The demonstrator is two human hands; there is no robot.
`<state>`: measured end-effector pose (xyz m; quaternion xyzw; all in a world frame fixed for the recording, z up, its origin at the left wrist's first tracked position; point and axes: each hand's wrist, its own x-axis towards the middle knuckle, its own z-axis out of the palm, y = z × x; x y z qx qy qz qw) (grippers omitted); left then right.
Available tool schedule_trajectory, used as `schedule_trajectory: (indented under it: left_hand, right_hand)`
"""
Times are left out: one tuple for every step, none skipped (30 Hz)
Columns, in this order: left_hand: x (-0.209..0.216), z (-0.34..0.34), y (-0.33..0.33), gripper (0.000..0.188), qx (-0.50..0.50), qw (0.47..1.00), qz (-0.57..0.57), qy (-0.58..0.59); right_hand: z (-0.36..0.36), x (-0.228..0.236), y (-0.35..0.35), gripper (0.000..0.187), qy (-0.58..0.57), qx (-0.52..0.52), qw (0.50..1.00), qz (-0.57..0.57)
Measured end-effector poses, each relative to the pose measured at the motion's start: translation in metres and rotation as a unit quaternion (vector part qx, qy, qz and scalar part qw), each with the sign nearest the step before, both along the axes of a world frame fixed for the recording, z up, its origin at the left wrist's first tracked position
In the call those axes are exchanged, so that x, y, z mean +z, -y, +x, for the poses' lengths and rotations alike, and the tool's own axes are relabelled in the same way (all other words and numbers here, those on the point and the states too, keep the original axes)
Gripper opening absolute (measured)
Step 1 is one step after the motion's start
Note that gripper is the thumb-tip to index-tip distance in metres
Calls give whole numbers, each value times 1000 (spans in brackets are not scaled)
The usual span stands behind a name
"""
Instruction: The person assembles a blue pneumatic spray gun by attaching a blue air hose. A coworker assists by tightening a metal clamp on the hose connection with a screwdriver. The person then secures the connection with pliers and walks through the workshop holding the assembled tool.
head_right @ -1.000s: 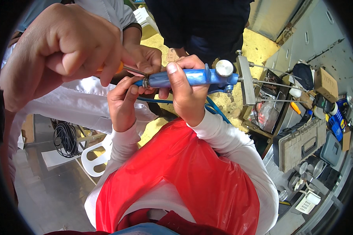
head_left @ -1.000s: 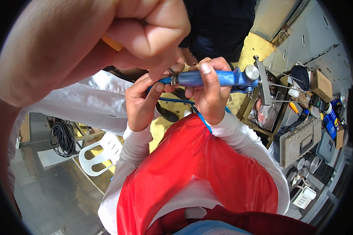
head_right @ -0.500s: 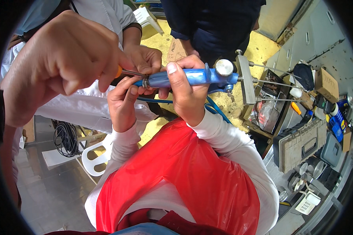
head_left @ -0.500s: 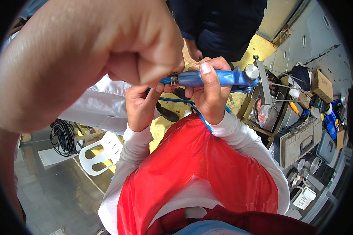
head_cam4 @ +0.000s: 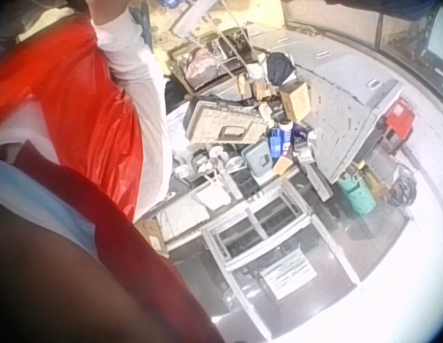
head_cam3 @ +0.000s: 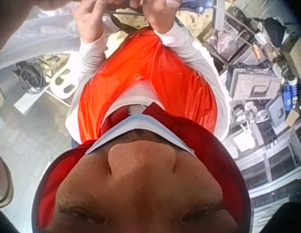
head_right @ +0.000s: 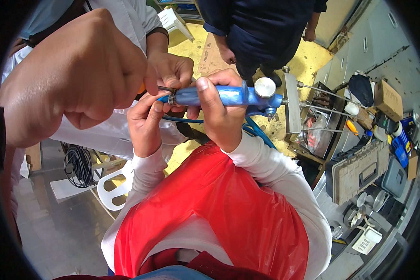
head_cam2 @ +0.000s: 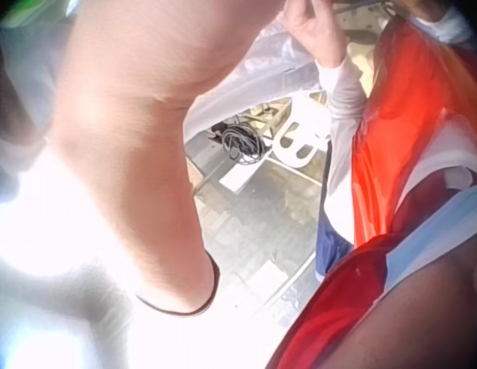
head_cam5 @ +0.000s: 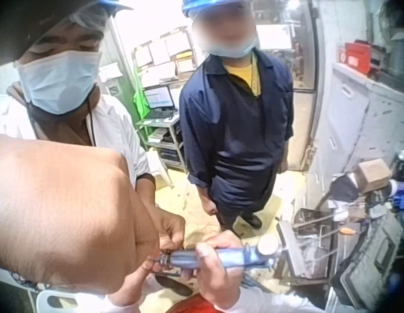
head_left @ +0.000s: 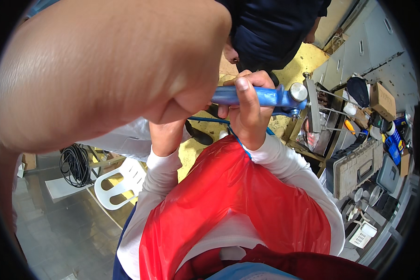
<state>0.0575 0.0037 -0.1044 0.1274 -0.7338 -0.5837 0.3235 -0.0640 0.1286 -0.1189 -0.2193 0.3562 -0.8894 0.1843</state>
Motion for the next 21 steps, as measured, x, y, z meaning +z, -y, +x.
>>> schedule_trajectory:
  left_hand:
    - [-5,0,1,27,25,1000,0,3]
    - [-7,1,2,27,31,999,5,7]
    - [-8,1,3,26,38,999,9,10]
    - [-5,3,3,26,25,999,19,15]
    - [-2,4,3,26,12,999,28,19]
    - [-3,4,3,26,2,999,32,16]
    - [-3,2,2,27,-7,999,37,14]
    - [-4,2,1,27,-8,999,42,13]
    - [-6,1,1,27,-8,999,45,10]
    - [-6,1,2,27,-5,999,47,8]
    - [-7,2,2,27,0,999,51,5]
    - [-10,3,4,27,3,999,54,5]
    - [-13,3,6,27,7,998,56,8]
    - [-14,3,6,27,12,998,56,10]
    - [-13,3,5,27,16,998,58,11]
    - [-12,3,2,27,23,998,61,11]
    - [-8,2,-2,28,34,997,62,17]
    - [-2,0,-5,28,15,998,68,12]
    - [5,-1,-7,28,-6,997,74,8]
    - [9,-3,-10,28,-26,996,80,4]
    - [9,-4,-14,29,-14,995,103,-10]
  right_hand:
    - [1,-1,0,16,-2,-2,1000,1]
    - [1,-2,0,16,-3,-3,1000,1]
    - [2,-1,0,16,-3,-6,1000,-3]
    - [2,0,1,17,-3,-9,1000,-7]
    - [2,0,1,17,-4,-13,1000,-10]
    - [2,-1,0,17,-1,-14,1000,-5]
    - [3,-2,-1,17,3,-15,1000,-1]
    - [3,-3,-1,17,6,-16,1000,4]
    - [2,-3,-1,17,3,-19,1000,2]
    - [3,-1,0,17,0,-20,1000,-1]
    - [3,1,0,17,-4,-21,1000,-3]
    - [4,1,0,17,0,-20,1000,-5]
    - [4,1,0,17,2,-19,1000,-8]
    - [4,0,0,17,4,-18,1000,-10]
    - [4,-1,1,17,4,-18,1000,-8]
    - [3,-2,1,16,4,-18,1000,-7]
    - [2,-2,1,16,4,-17,1000,-5]
    - [0,-1,2,16,11,-8,1000,-9]
    - [-2,1,2,16,19,0,1000,-13]
    - [-3,2,2,15,27,8,999,-18]
    - [-3,1,1,15,19,4,1000,-18]
